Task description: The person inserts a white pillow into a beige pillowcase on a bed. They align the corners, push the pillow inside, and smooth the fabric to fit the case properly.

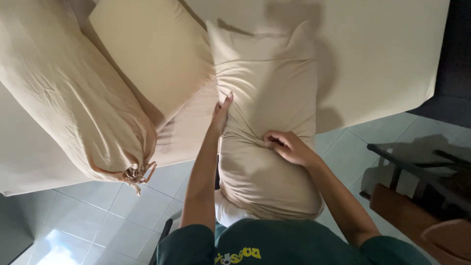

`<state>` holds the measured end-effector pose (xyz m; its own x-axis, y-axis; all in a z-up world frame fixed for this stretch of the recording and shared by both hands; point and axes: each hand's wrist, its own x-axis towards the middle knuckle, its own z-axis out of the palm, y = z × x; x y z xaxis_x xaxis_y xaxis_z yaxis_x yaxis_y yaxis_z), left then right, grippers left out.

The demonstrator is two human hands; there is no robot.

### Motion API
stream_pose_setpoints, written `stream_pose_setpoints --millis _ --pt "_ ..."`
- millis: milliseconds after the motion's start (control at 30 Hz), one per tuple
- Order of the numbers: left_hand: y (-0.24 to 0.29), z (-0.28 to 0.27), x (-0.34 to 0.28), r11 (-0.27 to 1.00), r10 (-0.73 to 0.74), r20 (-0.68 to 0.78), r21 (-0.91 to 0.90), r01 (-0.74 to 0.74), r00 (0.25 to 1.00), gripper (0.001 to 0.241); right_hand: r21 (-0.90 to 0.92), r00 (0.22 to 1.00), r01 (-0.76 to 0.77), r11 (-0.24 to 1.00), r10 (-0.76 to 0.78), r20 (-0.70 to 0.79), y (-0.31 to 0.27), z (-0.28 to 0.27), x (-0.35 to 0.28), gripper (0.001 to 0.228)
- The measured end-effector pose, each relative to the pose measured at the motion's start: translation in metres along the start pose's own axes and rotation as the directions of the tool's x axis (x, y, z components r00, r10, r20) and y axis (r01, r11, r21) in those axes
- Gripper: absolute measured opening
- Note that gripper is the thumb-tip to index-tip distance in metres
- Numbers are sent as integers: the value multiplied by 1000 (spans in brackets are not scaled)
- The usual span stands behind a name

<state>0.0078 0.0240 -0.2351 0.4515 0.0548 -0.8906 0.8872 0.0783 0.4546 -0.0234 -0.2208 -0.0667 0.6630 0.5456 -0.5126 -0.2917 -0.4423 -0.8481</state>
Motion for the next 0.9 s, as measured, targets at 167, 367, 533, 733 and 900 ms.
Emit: stream_pose_setpoints --millis 167,367,533,733,900 --pt "0 29 41 996 69 -2 58 -69 998 88 -58 993 -98 994 94 -68 0 -39 25 16" --pt "-41 35 54 992 123 -45 22 -122 991 63 -463 963 -24 886 -105 -249 17 -93 106 46" --pt "-44 26 50 963 259 -74 94 -251 963 32 -672 938 -52 739 -195 -287 87 -91 179 15" --pt "-62 21 62 962 259 -88 -65 -265 962 30 -658 948 54 751 -246 -203 47 -82 148 9" --pt "-55 23 30 978 209 -51 19 -208 977 24 -406 998 -18 914 -10 -67 41 -70 85 14"
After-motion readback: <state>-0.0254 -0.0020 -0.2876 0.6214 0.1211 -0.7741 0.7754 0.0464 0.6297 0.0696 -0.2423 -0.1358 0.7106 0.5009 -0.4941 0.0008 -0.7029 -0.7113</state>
